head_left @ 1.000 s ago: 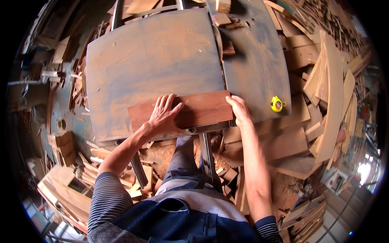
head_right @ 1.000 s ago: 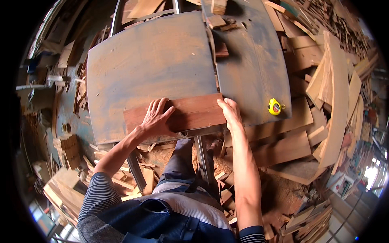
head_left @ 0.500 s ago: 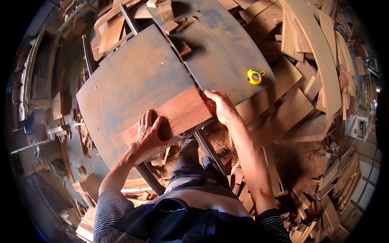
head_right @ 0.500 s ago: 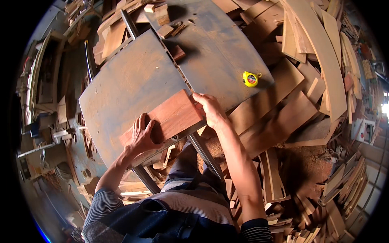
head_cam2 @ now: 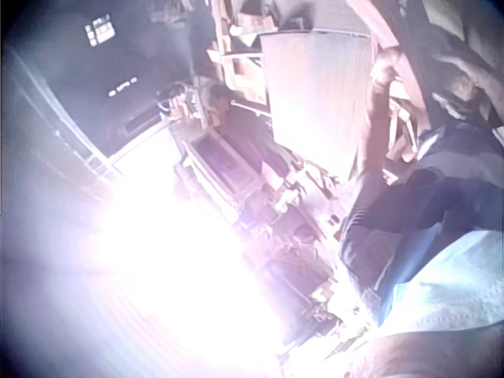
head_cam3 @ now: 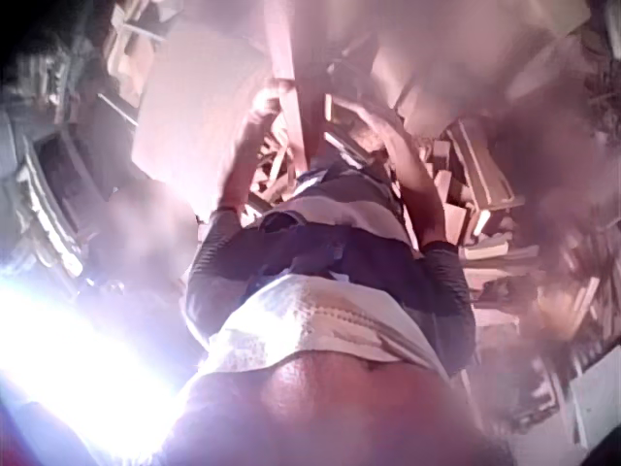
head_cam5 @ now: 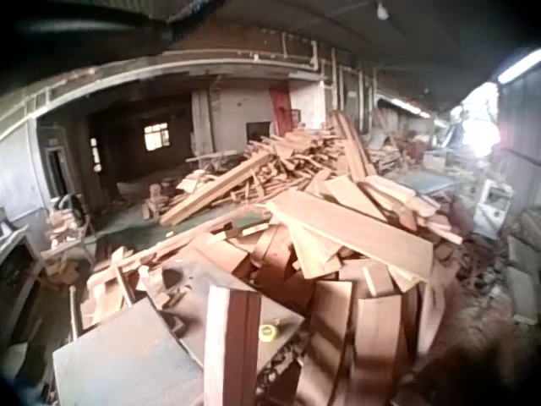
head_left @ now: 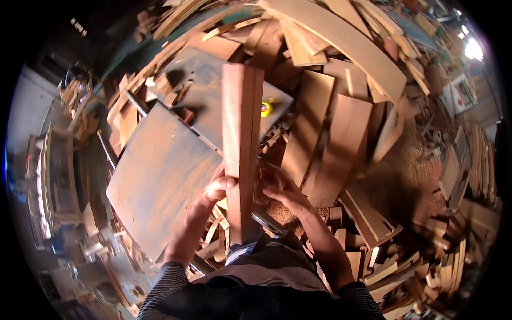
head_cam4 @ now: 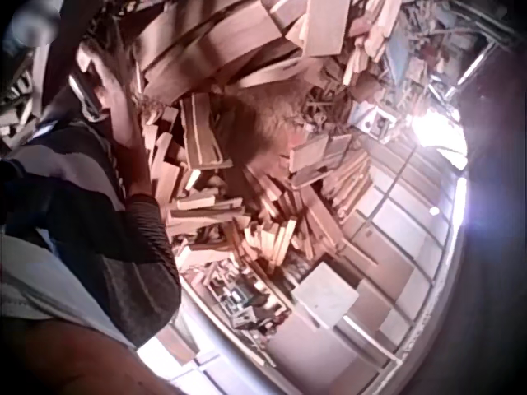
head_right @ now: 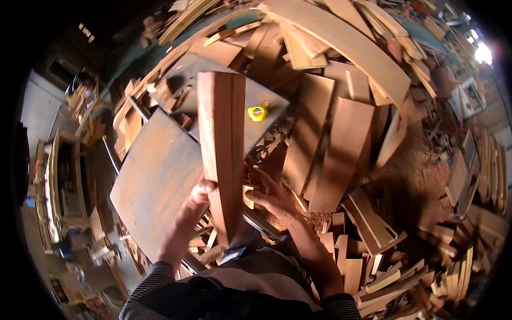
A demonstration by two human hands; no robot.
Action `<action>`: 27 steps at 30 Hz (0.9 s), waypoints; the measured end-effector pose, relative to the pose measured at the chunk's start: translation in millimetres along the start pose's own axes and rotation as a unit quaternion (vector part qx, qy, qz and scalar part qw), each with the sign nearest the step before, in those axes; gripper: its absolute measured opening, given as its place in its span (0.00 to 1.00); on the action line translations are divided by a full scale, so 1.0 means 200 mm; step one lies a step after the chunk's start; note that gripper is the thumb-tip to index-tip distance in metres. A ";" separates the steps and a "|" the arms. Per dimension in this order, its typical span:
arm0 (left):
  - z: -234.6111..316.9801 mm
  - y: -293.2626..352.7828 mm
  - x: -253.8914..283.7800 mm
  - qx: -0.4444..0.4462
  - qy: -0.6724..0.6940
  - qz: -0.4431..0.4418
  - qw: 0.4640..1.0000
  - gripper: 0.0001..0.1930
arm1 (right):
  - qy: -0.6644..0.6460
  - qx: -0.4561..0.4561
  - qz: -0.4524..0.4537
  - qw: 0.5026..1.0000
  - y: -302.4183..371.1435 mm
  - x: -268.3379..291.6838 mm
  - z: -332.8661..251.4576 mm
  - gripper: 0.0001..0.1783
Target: The person measures several pieces of wood with a tape measure while standing at a woodworking machine.
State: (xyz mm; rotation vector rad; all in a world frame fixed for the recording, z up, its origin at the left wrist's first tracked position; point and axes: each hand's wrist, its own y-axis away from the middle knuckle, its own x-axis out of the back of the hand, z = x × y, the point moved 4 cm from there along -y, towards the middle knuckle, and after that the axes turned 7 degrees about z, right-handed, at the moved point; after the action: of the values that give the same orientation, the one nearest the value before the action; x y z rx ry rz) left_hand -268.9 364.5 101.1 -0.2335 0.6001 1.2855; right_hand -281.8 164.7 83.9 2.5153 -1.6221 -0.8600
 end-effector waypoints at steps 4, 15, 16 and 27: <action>-0.35 -0.21 -0.38 0.075 0.281 -0.041 0.956 0.45 | 0.076 0.128 0.179 0.972 0.34 0.28 0.00 0.62; -1.00 -0.30 -1.22 0.290 0.262 -0.121 0.913 0.38 | -0.010 0.115 0.427 0.897 1.14 0.80 0.07 0.51; -1.00 -0.29 -1.30 0.283 0.218 -0.128 0.925 0.39 | -0.005 0.105 0.451 0.886 1.20 0.83 0.08 0.51; -1.23 -0.19 -1.32 0.311 0.037 -0.081 0.946 0.26 | 0.085 0.165 0.553 0.812 1.34 0.59 0.24 0.55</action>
State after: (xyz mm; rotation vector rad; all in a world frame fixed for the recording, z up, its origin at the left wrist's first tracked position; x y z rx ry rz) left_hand -345.2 14.8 33.9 0.1921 0.9989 0.8776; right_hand -491.5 -46.6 76.1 1.1801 -2.7438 -0.1864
